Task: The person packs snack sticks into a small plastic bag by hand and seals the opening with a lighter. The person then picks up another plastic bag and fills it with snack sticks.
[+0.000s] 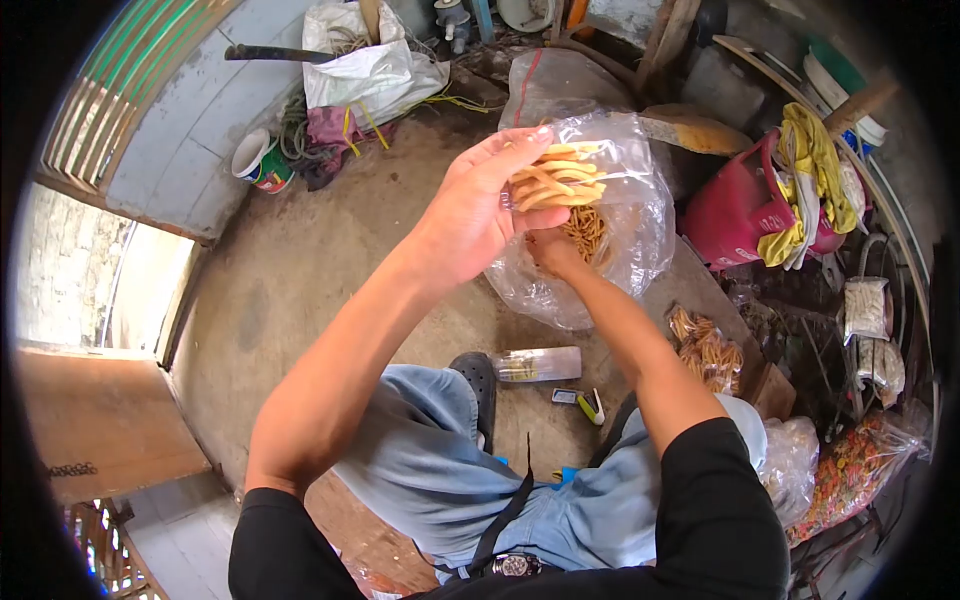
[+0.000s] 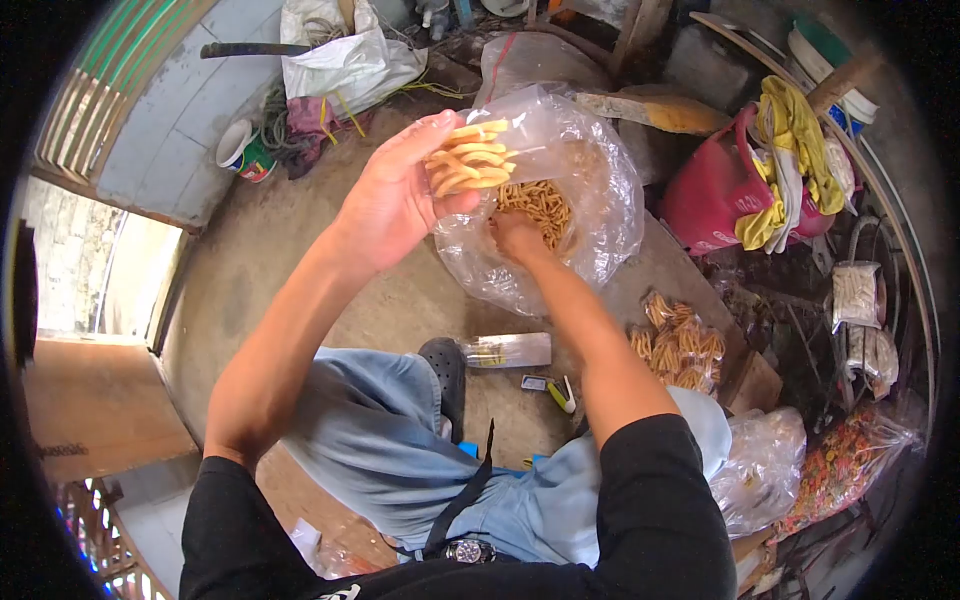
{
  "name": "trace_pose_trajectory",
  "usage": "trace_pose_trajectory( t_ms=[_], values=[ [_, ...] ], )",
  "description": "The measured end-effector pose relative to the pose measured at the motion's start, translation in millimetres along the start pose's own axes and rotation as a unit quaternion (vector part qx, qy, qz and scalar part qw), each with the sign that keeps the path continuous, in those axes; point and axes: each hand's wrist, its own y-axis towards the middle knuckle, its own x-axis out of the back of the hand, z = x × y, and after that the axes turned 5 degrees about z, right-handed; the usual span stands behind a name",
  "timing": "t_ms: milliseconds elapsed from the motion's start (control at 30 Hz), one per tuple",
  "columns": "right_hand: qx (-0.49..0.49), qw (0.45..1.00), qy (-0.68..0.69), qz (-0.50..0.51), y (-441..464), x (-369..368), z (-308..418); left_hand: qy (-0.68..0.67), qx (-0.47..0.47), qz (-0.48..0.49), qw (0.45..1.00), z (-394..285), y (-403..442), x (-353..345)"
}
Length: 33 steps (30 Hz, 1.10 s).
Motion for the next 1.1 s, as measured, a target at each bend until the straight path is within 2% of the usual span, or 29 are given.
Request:
trace_pose_trajectory(
  t_ms=[100,200,300,500,633,667,733,767,833,1000,1100],
  values=[
    [0.030,0.999,0.012,0.031,-4,7,-12,0.007,-0.005,-0.006,1.000,-1,-3,-2],
    [0.005,0.999,0.052,-0.009,-13,21,-18,0.021,-0.008,-0.019,1.000,-3,-9,-6],
    [0.000,0.993,0.070,-0.095,-9,39,-40,0.031,-0.021,-0.026,0.999,-7,-14,-7],
    [0.049,0.984,0.134,-0.104,-42,149,-34,0.025,-0.049,-0.006,0.998,-13,-23,1],
    [0.091,0.976,0.126,-0.151,-96,232,24,-0.008,-0.033,0.008,0.999,-16,-29,-3],
    [0.089,0.977,0.095,-0.169,-115,248,41,-0.018,-0.026,0.012,0.999,-16,-31,-6],
    [0.046,0.975,0.135,-0.170,-156,273,70,-0.005,-0.029,0.012,0.999,-14,-33,-9],
    [0.047,0.975,0.131,-0.172,-173,279,78,-0.002,-0.017,0.027,0.999,-13,-33,-8],
    [0.059,0.950,0.236,-0.195,-203,287,91,0.013,-0.003,0.041,0.999,-11,-36,-9],
    [0.066,0.937,0.252,-0.231,-250,303,134,0.029,0.005,0.074,0.997,-6,-44,-16],
    [0.076,0.947,0.216,-0.225,-261,303,143,0.047,-0.003,0.073,0.996,-8,-48,-22]
  ],
)
